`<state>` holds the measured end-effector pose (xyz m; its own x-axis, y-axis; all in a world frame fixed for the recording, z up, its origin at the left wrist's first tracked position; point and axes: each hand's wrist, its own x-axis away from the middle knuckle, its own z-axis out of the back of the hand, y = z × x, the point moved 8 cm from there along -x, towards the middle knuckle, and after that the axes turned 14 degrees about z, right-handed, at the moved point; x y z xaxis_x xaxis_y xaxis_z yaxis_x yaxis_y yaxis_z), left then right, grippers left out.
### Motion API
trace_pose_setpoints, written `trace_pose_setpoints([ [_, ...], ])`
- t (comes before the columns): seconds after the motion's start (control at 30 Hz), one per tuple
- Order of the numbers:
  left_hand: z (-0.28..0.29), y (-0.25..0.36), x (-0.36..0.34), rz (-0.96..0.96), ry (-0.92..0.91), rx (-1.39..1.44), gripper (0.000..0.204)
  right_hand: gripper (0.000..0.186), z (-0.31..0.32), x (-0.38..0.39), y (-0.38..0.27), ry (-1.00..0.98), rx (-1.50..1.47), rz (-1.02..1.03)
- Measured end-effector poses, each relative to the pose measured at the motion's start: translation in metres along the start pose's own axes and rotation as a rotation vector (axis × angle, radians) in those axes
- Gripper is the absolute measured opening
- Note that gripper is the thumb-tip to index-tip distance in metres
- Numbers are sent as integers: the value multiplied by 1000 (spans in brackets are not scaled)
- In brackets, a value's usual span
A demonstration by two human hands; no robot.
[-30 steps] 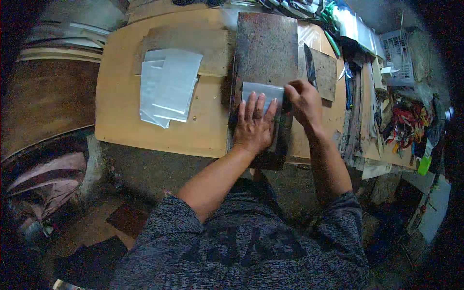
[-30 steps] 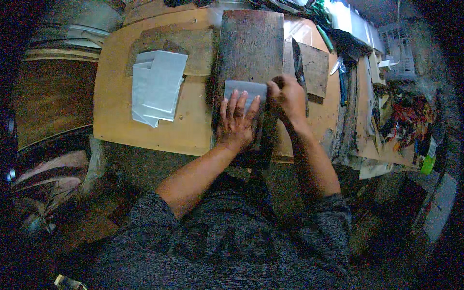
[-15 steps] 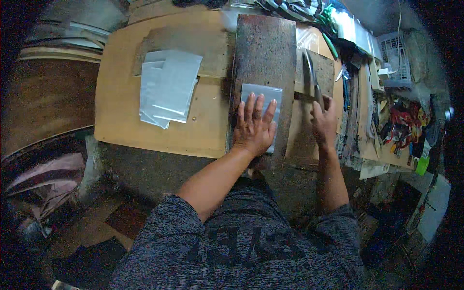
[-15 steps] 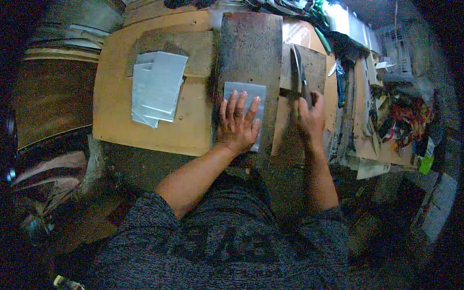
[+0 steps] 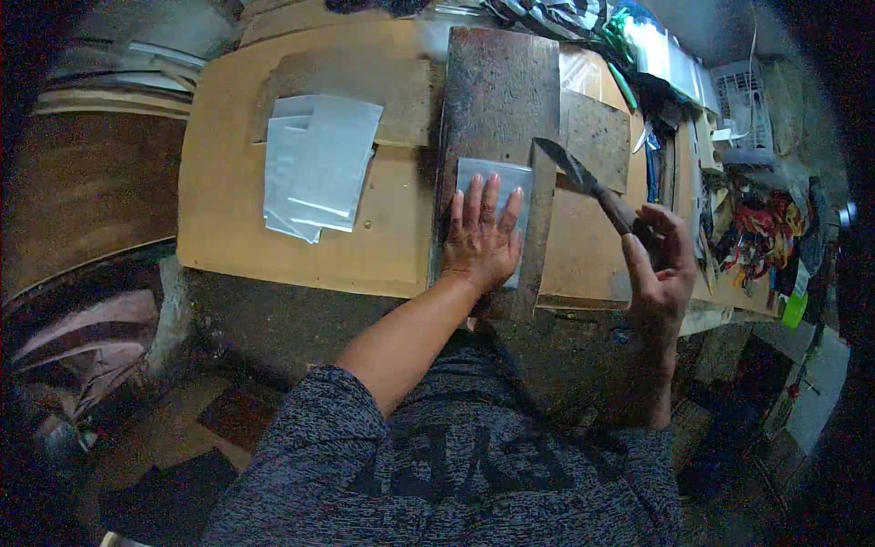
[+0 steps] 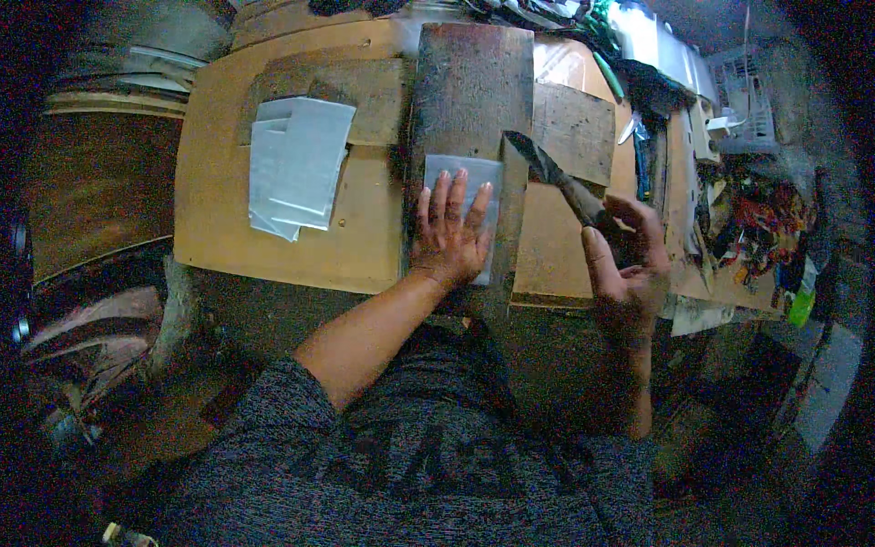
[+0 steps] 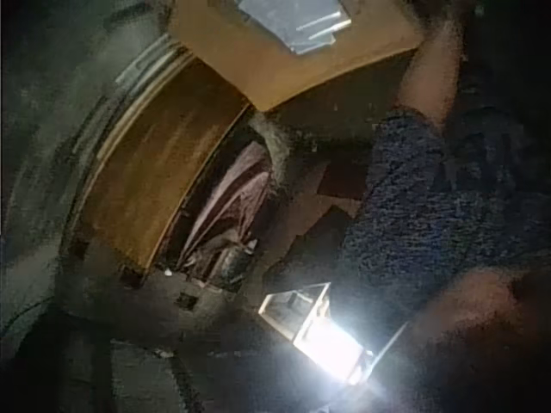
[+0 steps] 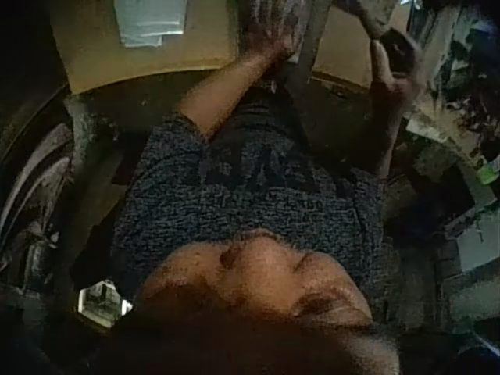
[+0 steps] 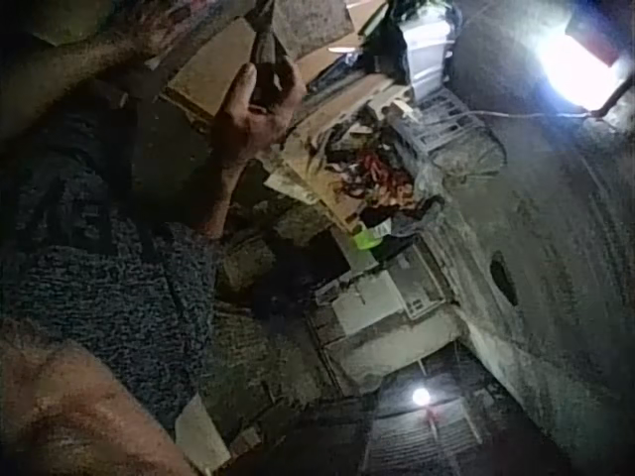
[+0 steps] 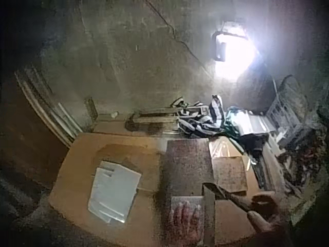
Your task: The person cuts a small piece of light-colored material on a wooden block using a knife and folds the resulting piece.
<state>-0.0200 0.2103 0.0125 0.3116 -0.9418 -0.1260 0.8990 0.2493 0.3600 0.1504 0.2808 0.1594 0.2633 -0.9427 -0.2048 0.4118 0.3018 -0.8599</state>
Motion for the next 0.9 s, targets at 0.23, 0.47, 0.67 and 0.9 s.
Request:
trace_pose_setpoints([
  [0.23,3,2,-1,-8,-11,-6,63,21,-24,-44,-17,117,-160,181],
  [0.47,8,3,-2,-36,38,-14,63,57,-81,-78,-5,41,-952,289],
  [0.67,5,1,-1,-29,18,-27,60,59,-107,-82,-21,-181,-721,408],
  [0.9,0,0,-1,-3,-17,12,60,61,-90,-49,-38,5,-1274,406],
])
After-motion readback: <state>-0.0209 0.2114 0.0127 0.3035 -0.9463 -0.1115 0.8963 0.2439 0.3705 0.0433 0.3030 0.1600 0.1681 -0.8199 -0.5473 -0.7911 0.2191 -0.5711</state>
